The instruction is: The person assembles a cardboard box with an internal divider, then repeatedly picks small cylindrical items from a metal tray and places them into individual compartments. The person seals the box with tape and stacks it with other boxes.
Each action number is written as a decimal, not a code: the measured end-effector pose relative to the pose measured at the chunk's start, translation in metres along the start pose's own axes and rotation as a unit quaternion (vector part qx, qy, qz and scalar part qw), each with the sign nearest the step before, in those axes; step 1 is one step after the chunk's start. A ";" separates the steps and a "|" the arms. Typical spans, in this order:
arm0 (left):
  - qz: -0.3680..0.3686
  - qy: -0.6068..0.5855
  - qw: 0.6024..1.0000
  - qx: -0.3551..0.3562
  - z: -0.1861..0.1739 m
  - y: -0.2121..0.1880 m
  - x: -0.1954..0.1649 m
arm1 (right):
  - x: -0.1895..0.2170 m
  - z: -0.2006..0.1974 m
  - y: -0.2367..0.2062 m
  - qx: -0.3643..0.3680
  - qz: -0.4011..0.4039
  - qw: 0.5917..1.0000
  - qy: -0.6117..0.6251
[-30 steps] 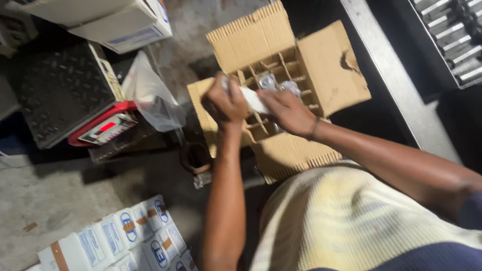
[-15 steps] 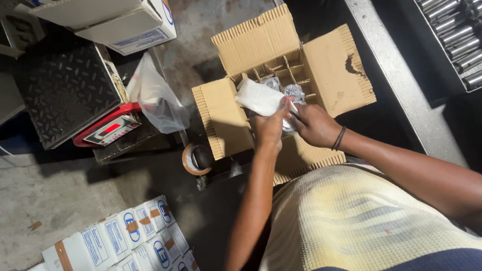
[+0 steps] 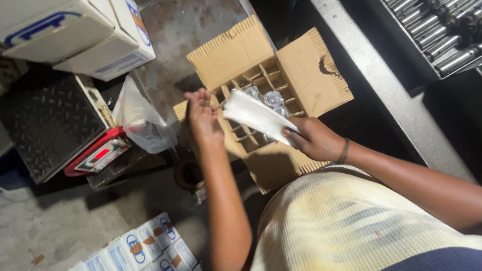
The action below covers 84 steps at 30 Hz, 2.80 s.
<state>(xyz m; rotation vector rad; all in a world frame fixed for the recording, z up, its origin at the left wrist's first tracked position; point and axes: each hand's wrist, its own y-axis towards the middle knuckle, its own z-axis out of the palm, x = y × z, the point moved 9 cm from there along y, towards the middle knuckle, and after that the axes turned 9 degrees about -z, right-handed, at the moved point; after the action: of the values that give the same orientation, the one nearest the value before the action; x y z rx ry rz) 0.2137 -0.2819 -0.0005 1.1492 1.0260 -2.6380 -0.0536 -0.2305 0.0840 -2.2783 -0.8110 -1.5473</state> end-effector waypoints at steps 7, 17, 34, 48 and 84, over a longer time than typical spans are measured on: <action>-0.164 -0.009 0.955 0.246 0.068 -0.071 0.117 | -0.017 -0.007 -0.021 0.010 0.109 0.993 0.043; -0.251 0.040 0.936 0.246 0.080 -0.124 0.153 | 0.007 -0.100 -0.011 -0.225 0.014 0.966 -0.129; -0.075 0.398 0.892 0.201 0.177 -0.152 0.135 | 0.013 -0.122 -0.046 -0.038 -0.043 0.956 0.289; 0.127 0.572 0.810 0.025 0.139 -0.158 0.058 | -0.239 -0.379 -0.102 -0.064 0.218 0.726 -0.649; -0.180 -0.022 0.978 0.108 -0.057 -0.119 0.122 | 0.004 -0.016 0.019 -0.157 -0.056 0.984 -0.057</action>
<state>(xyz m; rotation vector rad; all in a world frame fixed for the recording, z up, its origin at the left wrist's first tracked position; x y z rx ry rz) 0.1225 -0.1341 -0.0465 1.0166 1.0463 -3.1088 -0.0536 -0.2528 0.0956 -2.6049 -0.7833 -1.7134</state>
